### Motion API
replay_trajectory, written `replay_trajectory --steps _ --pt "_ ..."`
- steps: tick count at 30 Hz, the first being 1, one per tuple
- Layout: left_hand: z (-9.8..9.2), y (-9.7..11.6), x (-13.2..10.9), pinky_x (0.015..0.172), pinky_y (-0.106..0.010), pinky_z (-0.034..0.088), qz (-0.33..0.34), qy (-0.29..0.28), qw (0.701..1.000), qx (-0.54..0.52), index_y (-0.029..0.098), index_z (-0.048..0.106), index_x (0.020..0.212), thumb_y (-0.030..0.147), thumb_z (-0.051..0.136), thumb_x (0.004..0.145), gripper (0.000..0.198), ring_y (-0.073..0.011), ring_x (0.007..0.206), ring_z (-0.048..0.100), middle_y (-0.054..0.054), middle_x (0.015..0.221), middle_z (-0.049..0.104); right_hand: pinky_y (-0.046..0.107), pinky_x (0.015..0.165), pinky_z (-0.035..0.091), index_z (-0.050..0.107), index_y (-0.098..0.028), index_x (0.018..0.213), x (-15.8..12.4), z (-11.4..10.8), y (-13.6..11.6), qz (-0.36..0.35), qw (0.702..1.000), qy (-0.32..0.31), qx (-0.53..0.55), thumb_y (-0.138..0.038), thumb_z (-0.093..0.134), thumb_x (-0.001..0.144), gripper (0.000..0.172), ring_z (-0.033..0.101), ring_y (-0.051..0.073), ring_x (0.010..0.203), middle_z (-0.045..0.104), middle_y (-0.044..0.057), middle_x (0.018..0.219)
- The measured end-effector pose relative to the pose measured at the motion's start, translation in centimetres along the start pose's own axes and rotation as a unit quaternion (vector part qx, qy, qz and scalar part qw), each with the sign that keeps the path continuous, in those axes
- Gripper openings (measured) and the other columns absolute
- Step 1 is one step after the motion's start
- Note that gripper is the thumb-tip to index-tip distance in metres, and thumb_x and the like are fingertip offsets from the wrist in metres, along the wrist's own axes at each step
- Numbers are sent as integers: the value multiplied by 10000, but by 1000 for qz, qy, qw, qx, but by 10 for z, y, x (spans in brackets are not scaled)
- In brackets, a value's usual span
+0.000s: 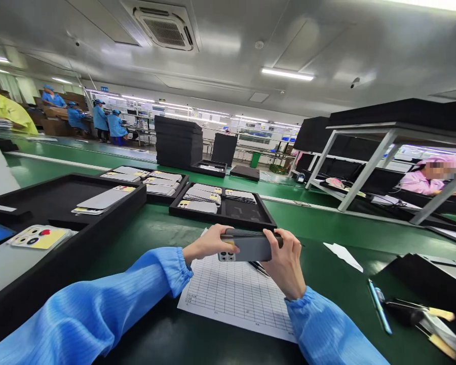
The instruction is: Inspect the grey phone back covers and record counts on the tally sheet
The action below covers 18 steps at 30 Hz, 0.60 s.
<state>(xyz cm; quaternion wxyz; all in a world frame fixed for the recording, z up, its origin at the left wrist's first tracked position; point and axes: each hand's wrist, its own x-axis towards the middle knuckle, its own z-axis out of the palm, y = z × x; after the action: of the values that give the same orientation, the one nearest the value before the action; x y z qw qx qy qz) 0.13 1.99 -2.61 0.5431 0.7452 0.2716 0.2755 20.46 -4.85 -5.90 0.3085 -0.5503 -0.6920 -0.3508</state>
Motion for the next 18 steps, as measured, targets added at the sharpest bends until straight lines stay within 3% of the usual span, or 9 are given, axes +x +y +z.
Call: replay_trajectory --steps 3,5,6,8,11,14,18 --pt "-12 -2 2 506 -202 364 15 14 1000 9 125 563 713 209 693 592 196 -105 571 486 26 625 535 496 945 329 382 -199 1207 3 0 2 22 997 -32 67 -114 660 646 631 326 346 1149 316 152 1221" --pt "-21 -3 1 493 -200 356 21 15 1000 16 125 566 704 206 698 589 193 -104 555 486 27 612 542 480 943 346 319 -210 1244 4 1 5 70 979 -60 181 -208 697 641 712 347 325 1158 317 146 1251" --pt "-25 -4 0 490 -201 355 23 14 999 17 125 570 706 205 699 590 191 -104 551 489 25 612 550 457 920 376 285 -213 1255 4 2 7 109 958 -76 255 -260 700 644 739 402 300 1118 356 138 1228" --pt "-29 -10 -1 493 -202 359 25 14 999 16 123 567 691 198 708 584 192 -105 548 494 23 605 553 388 828 438 304 -217 1219 2 6 10 204 886 -119 398 -309 684 653 688 521 235 935 482 86 1083" --pt "-27 -25 -2 527 -207 382 30 32 999 -10 135 529 693 210 727 577 241 -107 576 511 26 627 545 313 696 459 421 -217 1054 -4 13 8 306 789 -167 506 -301 678 643 492 545 176 710 552 4 822" --pt "-20 -42 -2 611 -230 430 33 64 996 -56 159 486 820 249 733 591 349 -128 676 552 10 757 567 303 658 478 405 -221 1030 -10 21 1 335 755 -170 538 -325 668 650 474 570 186 713 576 -1 784" --pt "-12 -57 -1 720 -295 459 20 85 991 -98 158 444 943 250 779 526 542 -175 790 578 -38 870 592 333 752 493 490 -212 959 -13 28 -6 335 728 -170 574 -349 668 646 384 590 224 854 627 51 924"
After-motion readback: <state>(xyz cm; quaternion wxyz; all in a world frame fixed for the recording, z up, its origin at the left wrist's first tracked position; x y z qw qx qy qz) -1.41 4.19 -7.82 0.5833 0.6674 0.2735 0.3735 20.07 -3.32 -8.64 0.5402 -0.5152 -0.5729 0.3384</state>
